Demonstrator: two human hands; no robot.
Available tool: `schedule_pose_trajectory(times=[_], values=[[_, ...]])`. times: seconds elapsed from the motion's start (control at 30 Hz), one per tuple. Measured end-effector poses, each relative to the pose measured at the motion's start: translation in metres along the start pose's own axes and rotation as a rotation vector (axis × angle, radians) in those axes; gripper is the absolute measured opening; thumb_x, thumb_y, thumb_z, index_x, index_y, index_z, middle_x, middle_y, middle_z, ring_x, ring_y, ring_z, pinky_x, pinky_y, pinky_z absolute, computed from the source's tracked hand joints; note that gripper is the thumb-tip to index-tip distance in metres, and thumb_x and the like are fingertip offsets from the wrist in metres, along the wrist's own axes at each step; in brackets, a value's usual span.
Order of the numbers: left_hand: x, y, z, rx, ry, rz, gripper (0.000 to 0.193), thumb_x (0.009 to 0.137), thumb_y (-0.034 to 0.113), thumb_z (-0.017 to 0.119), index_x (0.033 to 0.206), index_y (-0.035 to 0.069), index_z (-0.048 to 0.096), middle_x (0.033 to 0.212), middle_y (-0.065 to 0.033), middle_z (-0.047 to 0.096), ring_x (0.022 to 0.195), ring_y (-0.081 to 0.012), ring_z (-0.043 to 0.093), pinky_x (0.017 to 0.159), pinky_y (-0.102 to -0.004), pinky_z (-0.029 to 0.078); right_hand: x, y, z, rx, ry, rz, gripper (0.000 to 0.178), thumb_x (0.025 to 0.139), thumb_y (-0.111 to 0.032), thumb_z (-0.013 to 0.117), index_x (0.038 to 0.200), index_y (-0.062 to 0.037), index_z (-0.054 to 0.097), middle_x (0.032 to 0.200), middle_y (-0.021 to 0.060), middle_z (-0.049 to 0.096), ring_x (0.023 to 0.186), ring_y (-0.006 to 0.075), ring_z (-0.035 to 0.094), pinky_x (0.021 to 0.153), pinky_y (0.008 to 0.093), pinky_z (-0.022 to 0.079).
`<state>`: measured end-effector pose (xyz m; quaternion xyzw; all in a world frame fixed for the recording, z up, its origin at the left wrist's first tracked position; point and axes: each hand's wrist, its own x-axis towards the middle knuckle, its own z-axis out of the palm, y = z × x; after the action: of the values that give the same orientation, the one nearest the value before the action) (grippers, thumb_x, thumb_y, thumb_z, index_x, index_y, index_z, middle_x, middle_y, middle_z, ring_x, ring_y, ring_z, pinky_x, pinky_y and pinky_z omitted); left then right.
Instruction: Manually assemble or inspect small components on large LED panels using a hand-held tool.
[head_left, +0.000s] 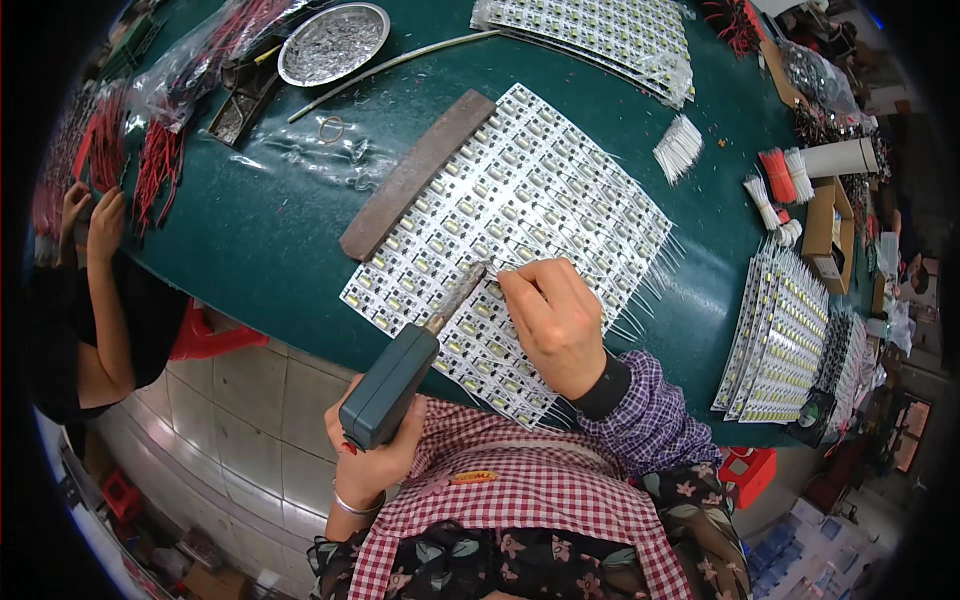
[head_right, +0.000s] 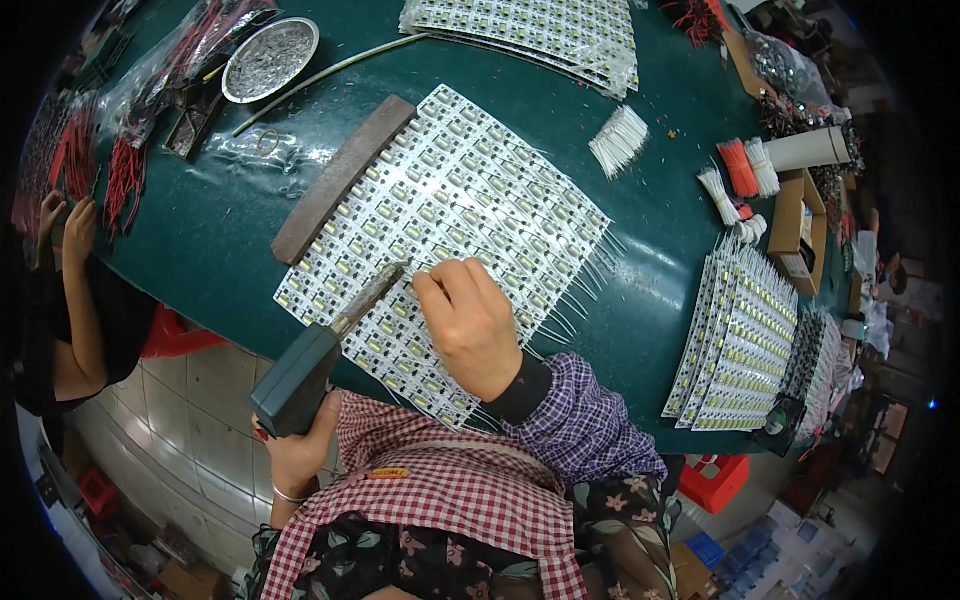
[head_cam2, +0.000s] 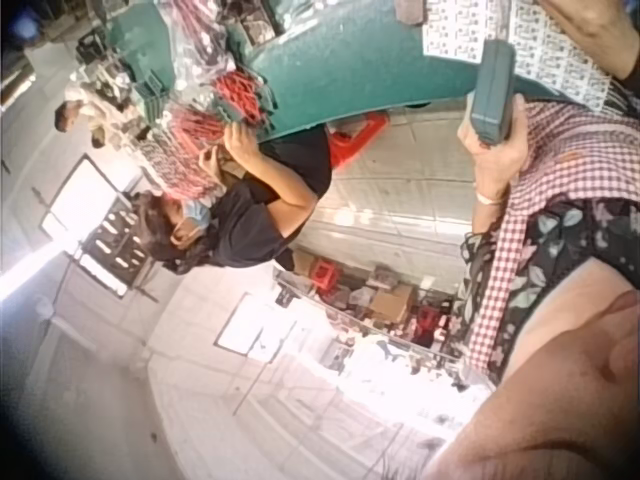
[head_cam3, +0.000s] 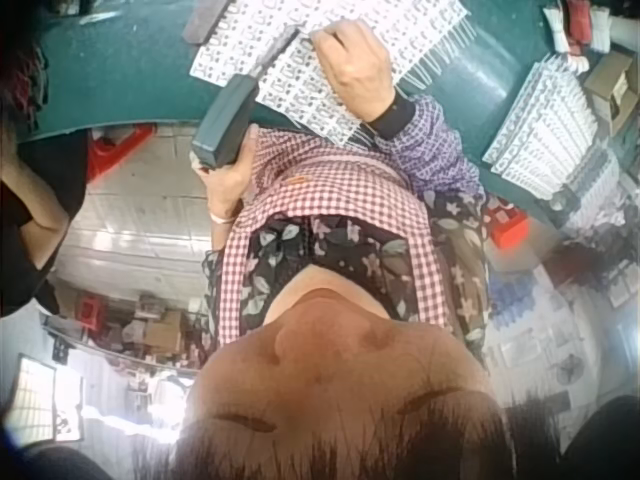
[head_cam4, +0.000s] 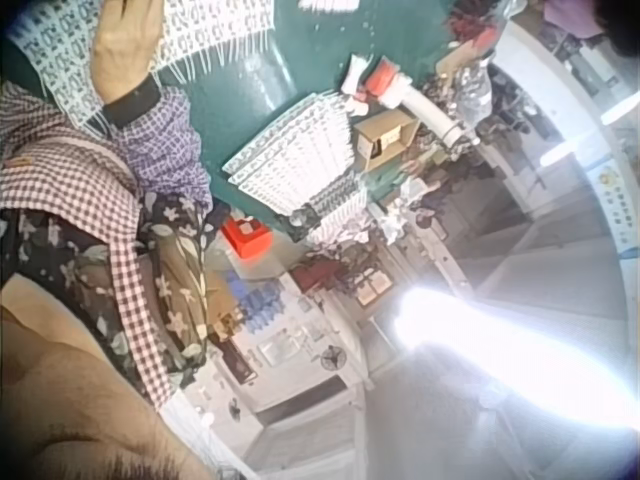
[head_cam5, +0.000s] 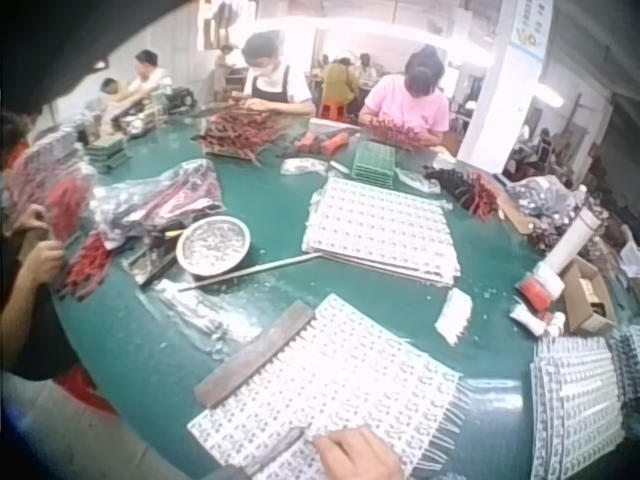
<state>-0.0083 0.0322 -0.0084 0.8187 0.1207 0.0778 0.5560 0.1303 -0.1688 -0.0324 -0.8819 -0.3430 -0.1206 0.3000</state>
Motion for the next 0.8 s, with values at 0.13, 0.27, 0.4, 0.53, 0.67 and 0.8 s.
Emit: schedule_pose_trajectory(times=[0.13,0.27,0.4,0.53,0.67,0.8], values=[[0.004,0.007,-0.002,0.033,-0.025,-0.017,0.018,0.080,0.001,0.077,0.096,-0.005,0.071,0.083,-0.0116,0.069,0.065,-0.0169,0.067,0.058,-0.0274,0.050,-0.001,0.001,0.000,-0.004,-0.002,0.001,0.028,0.073,0.005,0.066,0.101,0.0040,0.066,0.090,0.0107,0.057,0.080,0.0255,0.057,0.067,0.0340,0.050],[-0.001,0.004,-0.002,-0.001,0.001,-0.082,0.018,0.080,0.003,0.078,0.095,-0.004,0.072,0.082,-0.0109,0.070,0.064,-0.0184,0.068,0.058,-0.0277,0.051,-0.001,0.000,0.001,0.002,-0.002,0.003,0.028,0.073,0.005,0.066,0.101,0.0038,0.066,0.090,0.0107,0.057,0.080,0.0256,0.057,0.067,0.0344,0.050],[-0.019,-0.013,-0.003,0.060,0.050,-0.077,0.020,0.080,0.005,0.079,0.097,-0.002,0.072,0.083,-0.0094,0.072,0.065,-0.0183,0.068,0.058,-0.0282,0.052,0.000,0.000,0.000,-0.003,-0.010,0.008,0.028,0.073,0.005,0.066,0.101,0.0037,0.066,0.090,0.0108,0.057,0.080,0.0256,0.057,0.067,0.0347,0.051],[-0.023,-0.018,-0.007,0.021,0.044,-0.059,0.028,0.083,0.000,0.076,0.110,-0.004,0.069,0.090,-0.0080,0.071,0.066,-0.0134,0.063,0.058,-0.0256,0.050,0.000,-0.001,0.000,-0.007,-0.009,0.006,0.028,0.073,0.004,0.066,0.101,0.0036,0.066,0.090,0.0107,0.057,0.080,0.0256,0.057,0.067,0.0347,0.051],[-0.017,-0.003,0.000,0.054,0.147,-0.080,0.018,0.078,0.008,0.082,0.093,0.000,0.074,0.080,-0.0084,0.074,0.063,-0.0204,0.071,0.059,-0.0295,0.054,0.000,-0.001,-0.001,-0.011,-0.017,0.006,0.028,0.073,0.004,0.066,0.101,0.0036,0.066,0.090,0.0107,0.057,0.081,0.0256,0.057,0.068,0.0342,0.051],[-0.017,-0.004,0.001,-0.011,0.152,-0.103,0.017,0.080,0.008,0.081,0.093,-0.001,0.074,0.080,-0.0082,0.074,0.064,-0.0182,0.070,0.059,-0.0288,0.054,-0.002,-0.001,-0.005,-0.020,-0.013,0.003,0.029,0.072,0.005,0.066,0.101,0.0036,0.067,0.090,0.0109,0.058,0.081,0.0256,0.058,0.068,0.0336,0.051]])
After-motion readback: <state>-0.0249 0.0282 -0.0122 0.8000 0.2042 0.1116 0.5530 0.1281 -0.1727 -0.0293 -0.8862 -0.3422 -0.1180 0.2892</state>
